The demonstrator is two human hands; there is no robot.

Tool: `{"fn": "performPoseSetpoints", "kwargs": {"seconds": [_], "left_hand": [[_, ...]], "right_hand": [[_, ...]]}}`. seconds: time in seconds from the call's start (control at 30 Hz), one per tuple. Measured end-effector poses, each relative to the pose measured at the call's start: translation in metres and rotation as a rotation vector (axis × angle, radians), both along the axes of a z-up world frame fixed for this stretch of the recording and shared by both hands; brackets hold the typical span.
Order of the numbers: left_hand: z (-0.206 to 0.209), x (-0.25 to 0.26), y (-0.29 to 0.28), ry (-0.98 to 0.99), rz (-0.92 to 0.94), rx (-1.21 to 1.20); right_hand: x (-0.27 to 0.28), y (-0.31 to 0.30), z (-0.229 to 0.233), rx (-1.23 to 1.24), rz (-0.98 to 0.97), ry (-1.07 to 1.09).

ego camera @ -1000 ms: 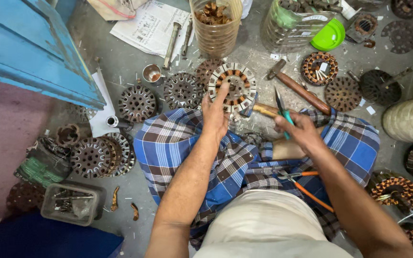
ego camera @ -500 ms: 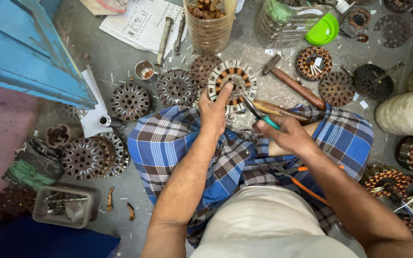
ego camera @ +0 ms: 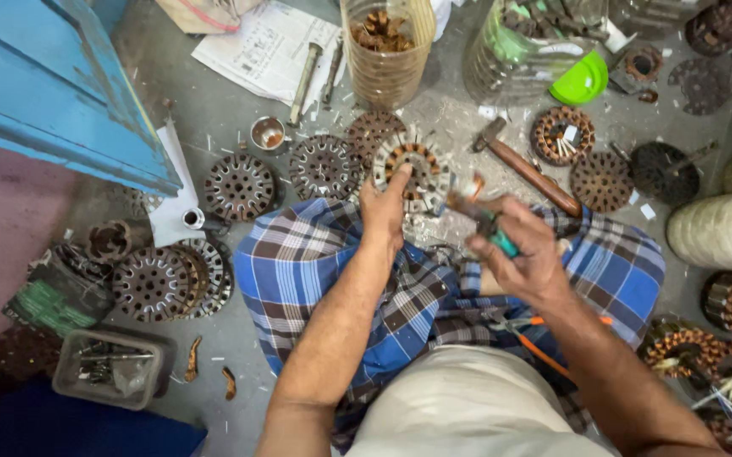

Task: The person uses pliers and a hammer to remove copper windings and insulation from a motor stator. They repeatedly cut and pry the windings, then hammer the stator to dislodge remaining material.

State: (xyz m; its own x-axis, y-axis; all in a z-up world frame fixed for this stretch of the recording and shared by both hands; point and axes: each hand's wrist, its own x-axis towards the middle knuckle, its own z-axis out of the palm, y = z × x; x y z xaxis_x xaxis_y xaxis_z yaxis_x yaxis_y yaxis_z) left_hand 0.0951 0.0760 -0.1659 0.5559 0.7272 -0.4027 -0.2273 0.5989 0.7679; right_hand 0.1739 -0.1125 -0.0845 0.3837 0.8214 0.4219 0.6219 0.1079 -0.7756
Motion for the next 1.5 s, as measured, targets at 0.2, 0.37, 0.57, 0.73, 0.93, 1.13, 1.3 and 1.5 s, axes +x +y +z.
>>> {"fn": "performPoseSetpoints", "kwargs": {"seconds": [0.2, 0.37, 0.57, 0.73, 0.93, 1.13, 1.3, 1.5], "left_hand": [[-0.024, 0.010, -0.002, 0.018, 0.021, 0.068], [-0.027, 0.013, 0.004, -0.109, 0.021, -0.067], [-0.012, 0.015, 0.013, -0.191, 0.108, -0.199], [-0.004, 0.011, 0.010, -0.172, 0.146, -0.142], [-0.001, 0.011, 0.009, -0.226, 0.157, -0.119], [-0.001, 0.009, 0.012, -0.189, 0.172, -0.112], [-0.005, 0.010, 0.008, -0.216, 0.115, -0.025], [0.005, 0.006, 0.008, -0.251, -0.012, 0.029]], "right_hand": [[0.029, 0.063, 0.046, 0.114, -0.269, -0.424], [0.102, 0.148, 0.031, -0.020, -0.426, -0.912], [0.119, 0.111, -0.007, -0.565, -0.266, -0.195], [0.089, 0.018, -0.024, -0.642, -0.181, 0.261], [0.066, -0.007, -0.033, -0.826, -0.090, 0.352], [0.060, -0.004, -0.025, -0.950, -0.127, 0.311], [0.053, -0.001, -0.018, -0.788, -0.090, 0.299], [0.046, -0.002, -0.050, -0.760, -0.188, 0.483]]}}
